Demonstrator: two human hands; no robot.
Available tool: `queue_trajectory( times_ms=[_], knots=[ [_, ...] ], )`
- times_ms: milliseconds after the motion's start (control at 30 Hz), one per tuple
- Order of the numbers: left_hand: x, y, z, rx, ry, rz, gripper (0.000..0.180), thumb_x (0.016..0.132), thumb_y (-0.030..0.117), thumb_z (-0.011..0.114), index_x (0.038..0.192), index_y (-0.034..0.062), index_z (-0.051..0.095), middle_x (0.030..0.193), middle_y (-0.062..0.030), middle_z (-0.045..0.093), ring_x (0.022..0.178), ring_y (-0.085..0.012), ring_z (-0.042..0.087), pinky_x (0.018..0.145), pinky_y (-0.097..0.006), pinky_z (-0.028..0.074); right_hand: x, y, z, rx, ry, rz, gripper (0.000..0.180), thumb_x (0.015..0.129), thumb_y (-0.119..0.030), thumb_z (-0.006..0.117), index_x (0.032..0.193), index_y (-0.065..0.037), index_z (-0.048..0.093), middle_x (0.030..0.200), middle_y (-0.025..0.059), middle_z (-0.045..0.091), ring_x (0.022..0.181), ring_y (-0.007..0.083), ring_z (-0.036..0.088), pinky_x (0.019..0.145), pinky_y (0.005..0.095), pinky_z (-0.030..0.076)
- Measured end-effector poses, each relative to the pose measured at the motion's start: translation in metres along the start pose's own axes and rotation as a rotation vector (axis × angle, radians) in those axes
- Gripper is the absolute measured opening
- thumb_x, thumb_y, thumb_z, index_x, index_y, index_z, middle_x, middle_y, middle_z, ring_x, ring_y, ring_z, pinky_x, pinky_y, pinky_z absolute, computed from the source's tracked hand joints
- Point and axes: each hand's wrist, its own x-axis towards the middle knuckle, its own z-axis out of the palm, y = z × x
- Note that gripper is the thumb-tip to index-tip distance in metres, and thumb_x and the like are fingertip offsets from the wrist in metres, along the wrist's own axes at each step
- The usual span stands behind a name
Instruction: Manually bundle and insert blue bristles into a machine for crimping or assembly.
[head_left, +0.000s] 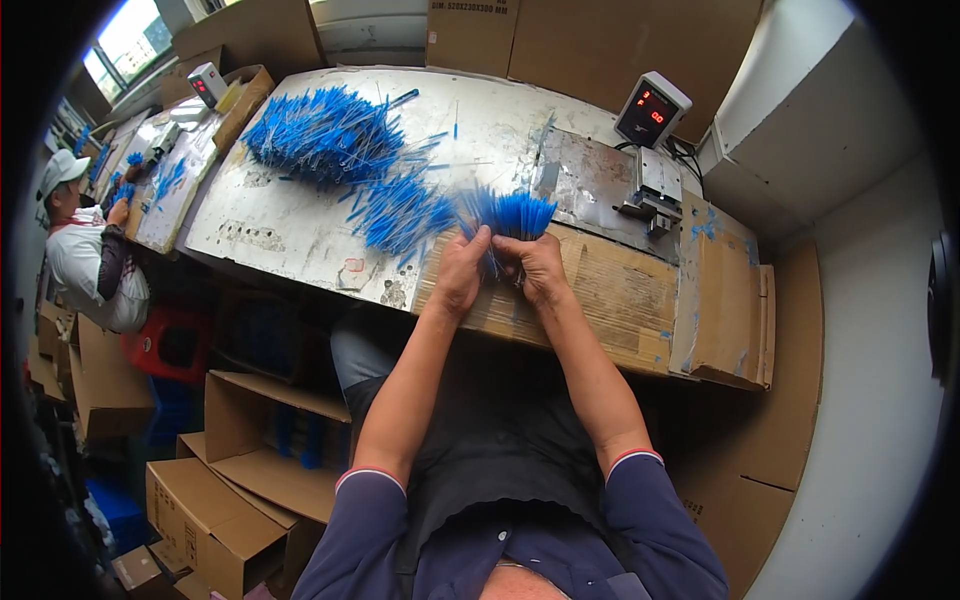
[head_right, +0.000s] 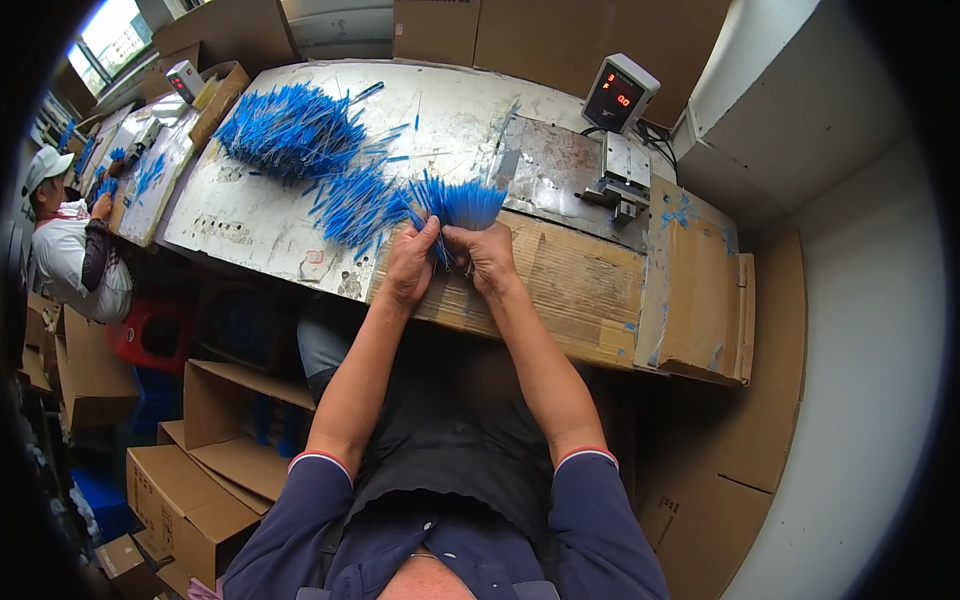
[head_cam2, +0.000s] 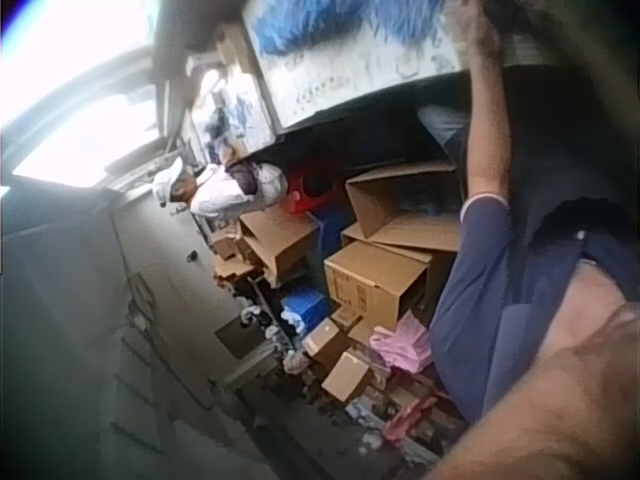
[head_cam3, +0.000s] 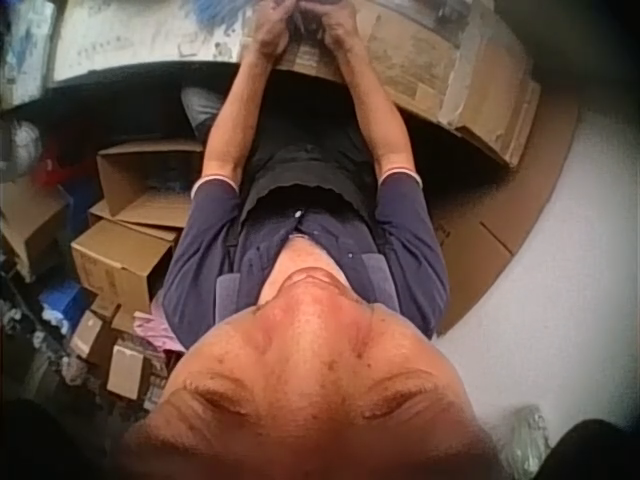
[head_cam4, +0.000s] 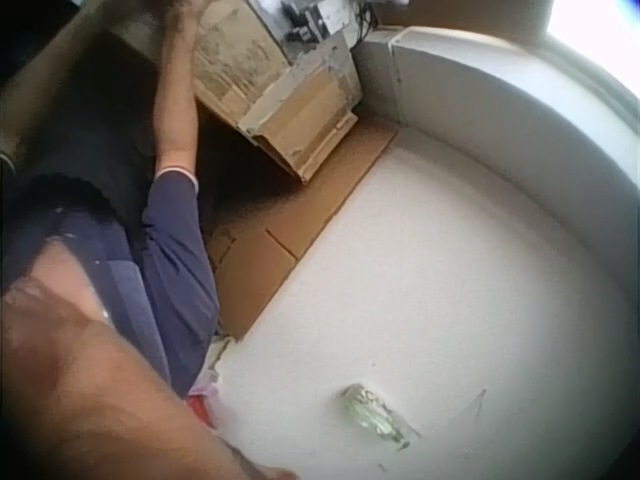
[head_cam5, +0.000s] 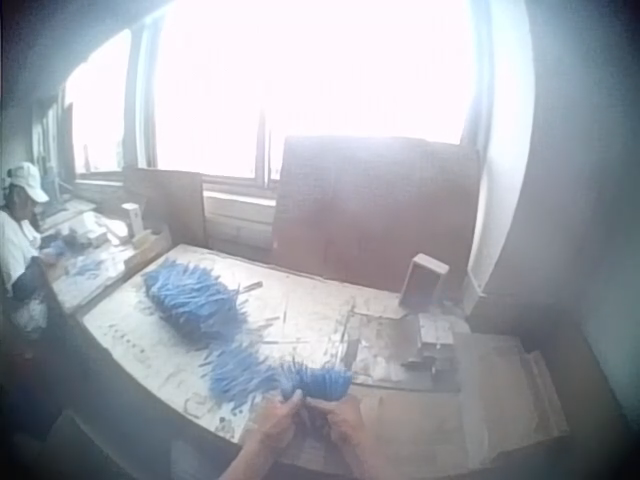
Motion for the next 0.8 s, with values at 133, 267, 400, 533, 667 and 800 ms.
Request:
queue_trajectory(
  times_ms=[133,267,400,533,667,800],
  knots=[
    [-0.0016,-0.0025,0.0054,0.023,0.050,0.058,0.015,0.105,0.014,0.058,0.114,0.0038,0.064,0.099,-0.0061,0.071,0.083,-0.0160,0.069,0.068,-0.031,0.060,-0.0006,-0.0021,0.0008,0.016,0.009,0.012,0.019,0.079,0.002,0.080,0.096,-0.002,0.071,0.077,0.0041,0.069,0.057,0.0116,0.060,0.043,0.0241,0.040],
    [-0.0035,-0.0010,0.0062,0.021,0.026,0.058,0.014,0.104,0.013,0.060,0.113,0.0036,0.064,0.099,-0.0062,0.071,0.083,-0.0159,0.069,0.070,-0.031,0.060,-0.0018,-0.0029,-0.0022,0.017,0.045,0.019,0.015,0.080,0.001,0.080,0.093,-0.001,0.072,0.077,0.0045,0.070,0.058,0.0112,0.060,0.043,0.0235,0.041],
    [-0.0023,-0.0004,0.0030,0.005,0.041,0.091,0.013,0.103,0.012,0.061,0.112,0.0033,0.064,0.100,-0.0065,0.071,0.083,-0.0163,0.069,0.073,-0.032,0.060,-0.0024,-0.0011,-0.0012,0.006,0.047,0.011,0.010,0.082,0.001,0.079,0.091,0.001,0.074,0.078,0.0058,0.072,0.058,0.0109,0.061,0.044,0.0230,0.042],
    [-0.0051,0.0009,0.0063,-0.003,0.034,0.073,0.011,0.102,0.009,0.062,0.111,0.0029,0.064,0.103,-0.0070,0.071,0.087,-0.0163,0.069,0.079,-0.032,0.058,-0.0029,0.0018,-0.0012,-0.016,0.076,-0.028,0.011,0.082,0.001,0.079,0.091,0.000,0.074,0.078,0.0060,0.072,0.058,0.0110,0.061,0.043,0.0229,0.041],
    [-0.0042,-0.0027,0.0065,0.036,0.062,0.117,0.017,0.102,0.008,0.060,0.119,0.0029,0.059,0.107,-0.0059,0.068,0.093,-0.0151,0.066,0.083,-0.031,0.056,-0.0075,0.0017,0.0050,-0.041,0.094,-0.090,0.013,0.080,0.002,0.080,0.091,-0.001,0.074,0.077,0.0043,0.071,0.056,0.0092,0.058,0.042,0.0232,0.039],
    [-0.0028,-0.0071,0.0066,0.173,0.091,0.179,0.022,0.102,0.007,0.060,0.123,0.0022,0.058,0.112,-0.0047,0.067,0.101,-0.0125,0.063,0.092,-0.029,0.051,-0.0076,0.0029,0.0034,-0.144,0.122,-0.155,0.020,0.079,0.004,0.080,0.097,0.001,0.073,0.085,0.0038,0.072,0.064,0.0095,0.062,0.053,0.0243,0.048]
  ],
)
